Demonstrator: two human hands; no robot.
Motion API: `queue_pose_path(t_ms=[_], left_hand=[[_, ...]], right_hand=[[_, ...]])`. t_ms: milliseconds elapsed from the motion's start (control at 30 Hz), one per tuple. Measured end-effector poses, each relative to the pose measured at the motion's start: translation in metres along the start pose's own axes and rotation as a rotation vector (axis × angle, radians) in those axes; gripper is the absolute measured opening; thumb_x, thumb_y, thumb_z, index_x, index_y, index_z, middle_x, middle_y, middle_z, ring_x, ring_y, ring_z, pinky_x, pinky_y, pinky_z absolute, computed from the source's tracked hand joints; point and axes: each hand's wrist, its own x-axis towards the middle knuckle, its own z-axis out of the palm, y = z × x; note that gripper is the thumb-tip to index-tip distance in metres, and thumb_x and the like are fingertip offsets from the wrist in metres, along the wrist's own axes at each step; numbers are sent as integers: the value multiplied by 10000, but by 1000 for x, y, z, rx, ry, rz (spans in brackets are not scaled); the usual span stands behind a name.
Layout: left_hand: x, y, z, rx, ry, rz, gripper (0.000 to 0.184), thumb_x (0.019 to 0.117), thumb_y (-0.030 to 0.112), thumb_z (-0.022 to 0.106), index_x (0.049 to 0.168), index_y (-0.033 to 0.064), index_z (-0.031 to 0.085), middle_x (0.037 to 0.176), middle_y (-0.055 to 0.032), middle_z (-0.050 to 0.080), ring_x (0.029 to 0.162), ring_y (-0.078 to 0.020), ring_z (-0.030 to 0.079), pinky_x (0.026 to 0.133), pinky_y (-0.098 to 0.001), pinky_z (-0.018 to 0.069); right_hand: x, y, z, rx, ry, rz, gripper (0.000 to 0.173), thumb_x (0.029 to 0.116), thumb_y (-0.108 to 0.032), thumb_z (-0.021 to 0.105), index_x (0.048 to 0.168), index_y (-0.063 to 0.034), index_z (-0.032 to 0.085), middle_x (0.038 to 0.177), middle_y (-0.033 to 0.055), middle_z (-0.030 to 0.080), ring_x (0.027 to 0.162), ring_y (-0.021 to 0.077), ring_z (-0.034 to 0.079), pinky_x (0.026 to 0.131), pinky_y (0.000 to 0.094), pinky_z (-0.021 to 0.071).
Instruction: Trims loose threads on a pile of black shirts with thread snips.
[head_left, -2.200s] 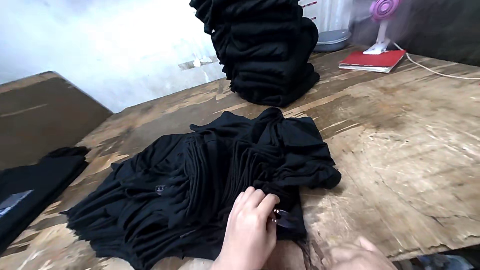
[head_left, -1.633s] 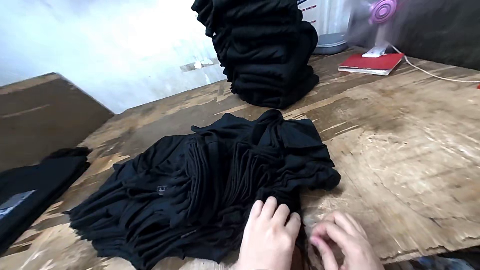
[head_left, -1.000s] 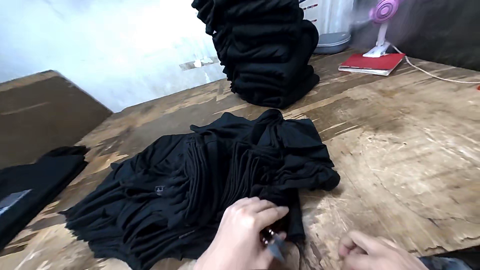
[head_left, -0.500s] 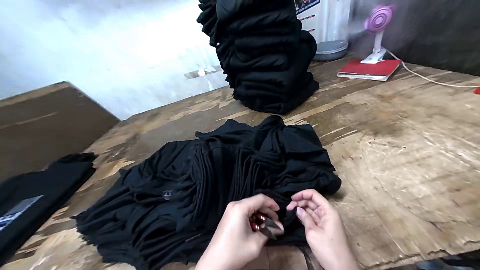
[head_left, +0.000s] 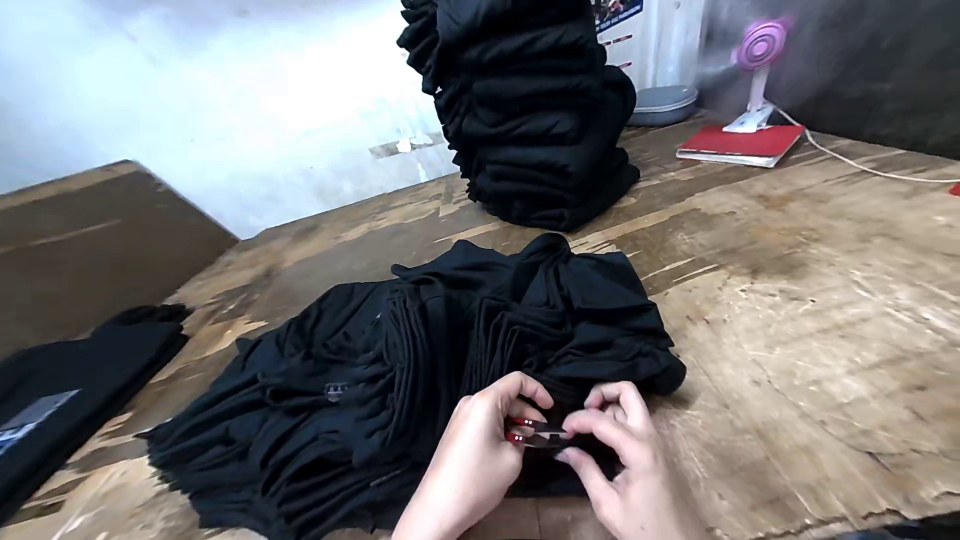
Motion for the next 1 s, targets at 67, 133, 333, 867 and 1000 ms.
queue_pose_path(t_ms=[67,133,333,867,1000], left_hand=[[-1,0,1,-9,9,-11,314,846,-7,718,1080,193,656,874,110,768,751,-24,721,667,-231,602],[-2,1,2,-19,13,-22,311,839,-8,731,1067,181,637,869,105,766,755,-30,726,672,-233,610],[-9,1,4,-46,30,40,347,812,-20,722,1084,170,620,864,105,760,737,-35,722,643,-232,611],[-63,5,45,944,405,585,250,1024,159,566,1212,163,731,1046,-27,719,948,-206,593,881,-375,398],[-62,1,42,903,489,576,232,1007,139,570,1160,162,743,985,-18,718,900,-196,588,842,-356,407]], right_hand=[[1,0,-1,-120,88,-60,45,845,-360,814,867,-323,799,1179,34,650,974,78,608,818,285,513],[1,-4,-7,-246,107,-134,49,866,-426,775,884,-383,791,1249,38,652,1177,195,566,986,443,442],[-3,-7,-6,-385,145,-294,126,917,-320,693,893,-412,775,1183,-56,687,1172,179,538,998,454,334],[-36,-19,-48,-120,-1,-95,43,913,-390,775,892,-357,793,960,-61,611,1140,112,488,1004,367,309],[-35,-19,-55,-100,-9,-65,44,904,-381,786,876,-350,802,939,-57,606,1132,120,491,1014,381,307]])
